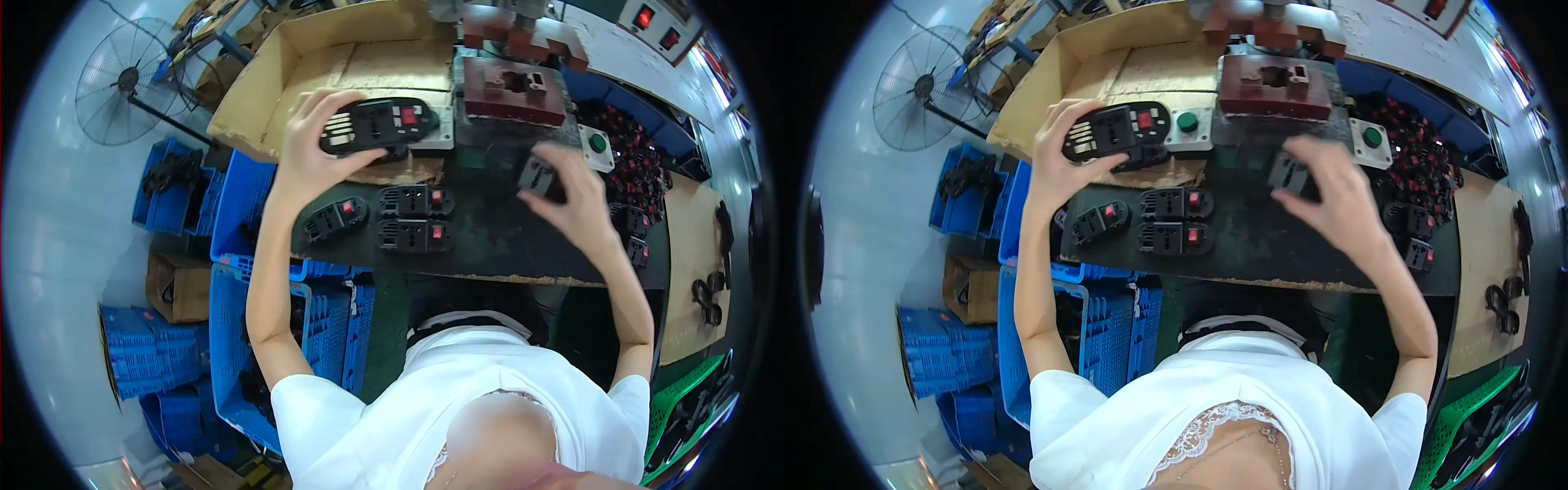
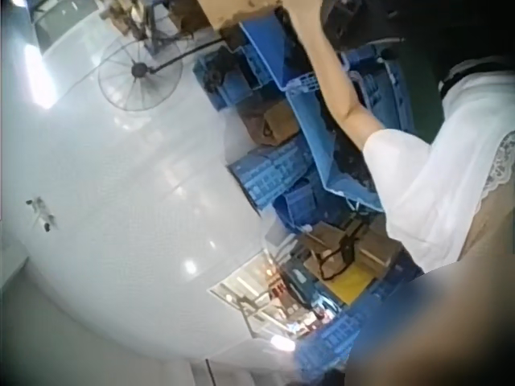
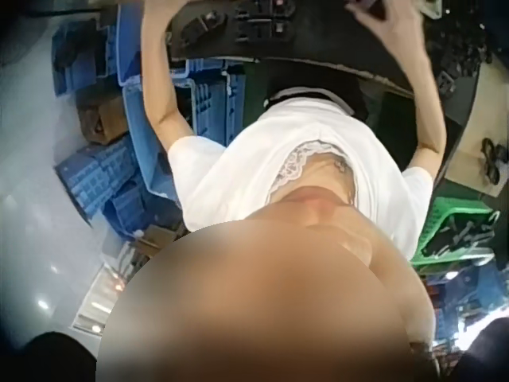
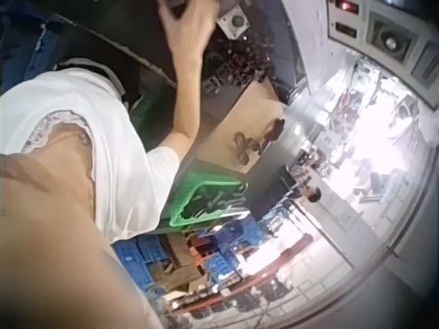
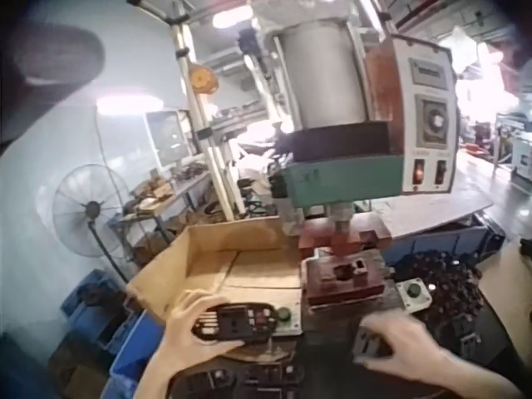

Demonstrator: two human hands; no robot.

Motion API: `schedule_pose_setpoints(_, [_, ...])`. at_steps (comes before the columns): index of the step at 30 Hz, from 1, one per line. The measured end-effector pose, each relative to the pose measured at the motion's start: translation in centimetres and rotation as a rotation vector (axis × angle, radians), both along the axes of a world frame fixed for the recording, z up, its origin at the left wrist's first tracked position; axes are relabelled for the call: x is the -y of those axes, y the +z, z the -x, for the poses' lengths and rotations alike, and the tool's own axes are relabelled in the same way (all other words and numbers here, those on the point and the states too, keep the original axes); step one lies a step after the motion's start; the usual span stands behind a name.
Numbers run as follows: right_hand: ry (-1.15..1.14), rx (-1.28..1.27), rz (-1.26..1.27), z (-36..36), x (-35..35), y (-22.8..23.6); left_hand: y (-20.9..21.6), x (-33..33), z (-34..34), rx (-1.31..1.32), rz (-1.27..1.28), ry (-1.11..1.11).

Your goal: Assembling and pressing electrical power strip components at a manufacturing workstation.

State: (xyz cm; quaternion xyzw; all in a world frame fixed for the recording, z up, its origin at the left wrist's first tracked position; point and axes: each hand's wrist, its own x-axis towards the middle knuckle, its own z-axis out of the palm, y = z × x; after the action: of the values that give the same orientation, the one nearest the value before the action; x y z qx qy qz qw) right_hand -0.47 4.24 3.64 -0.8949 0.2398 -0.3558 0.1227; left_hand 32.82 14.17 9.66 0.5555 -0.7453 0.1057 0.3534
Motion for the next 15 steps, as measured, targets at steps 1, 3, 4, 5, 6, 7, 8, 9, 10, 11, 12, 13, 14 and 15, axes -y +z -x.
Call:
schedule_pose_setpoints(1, [-0.01, 0.006, 0.135, 0.0, 1.1, 1.2, -0.2, -1.3, -0.9, -0.033, -0.025, 0.089])
schedule_pose_setpoints(3, [-0.04, 0.0, 0.287, -1.1, 4.3, 2.5, -0.6, -3.7, -3.4, -0.088, -0.079, 0.183])
schedule_pose_setpoints(4, [-0.05, -0.022, 0.344, -1.7, 5.9, 2.5, -1.0, -4.5, -4.6, -0.053, -0.059, 0.23])
schedule_pose_setpoints(5, [-0.08, -0.075, 0.44, -2.3, 7.8, 2.2, -1.5, -5.4, -5.9, -0.017, -0.052, 0.273])
schedule_pose_setpoints(6, [-0.114, -0.13, 0.538, -2.5, 9.6, 1.7, -2.0, -6.0, -7.0, 0.016, -0.045, 0.312])
schedule_pose_setpoints(7, [-0.127, -0.195, 0.488, -2.4, 11.1, 1.2, -2.4, -6.4, -7.7, -0.006, -0.04, 0.337])
schedule_pose_setpoints(8, [-0.104, -0.165, 0.388, -2.3, 12.9, 0.8, -2.9, -7.1, -8.8, 0.023, -0.044, 0.366])
schedule_pose_setpoints(9, [-0.07, -0.135, 0.281, -2.8, 14.0, 0.3, -3.5, -8.1, -10.2, 0.054, -0.056, 0.405])
schedule_pose_setpoints(10, [-0.068, -0.16, 0.274, -3.2, 13.7, 1.0, -4.0, -9.2, -11.0, 0.071, -0.072, 0.47])
schedule_pose_setpoints(11, [-0.059, -0.152, 0.093, -3.0, 15.2, 0.2, -4.6, -10.1, -12.2, 0.107, -0.087, 0.521])
schedule_pose_setpoints(12, [-0.065, -0.144, -0.082, -2.3, 16.5, -0.1, -5.0, -10.7, -13.3, 0.143, -0.094, 0.558])
schedule_pose_setpoints(13, [-0.025, -0.216, -0.202, -2.6, 15.8, 1.8, -5.6, -11.1, -14.2, 0.153, -0.079, 0.611])
schedule_pose_setpoints(14, [-0.019, -0.216, -0.207, -2.9, 15.9, 1.3, -6.3, -11.9, -14.9, 0.156, -0.084, 0.616])
schedule_pose_setpoints(15, [-0.093, -0.205, -0.138, -2.6, 15.9, 0.9, -6.6, -11.6, -15.1, 0.152, -0.032, 0.658])
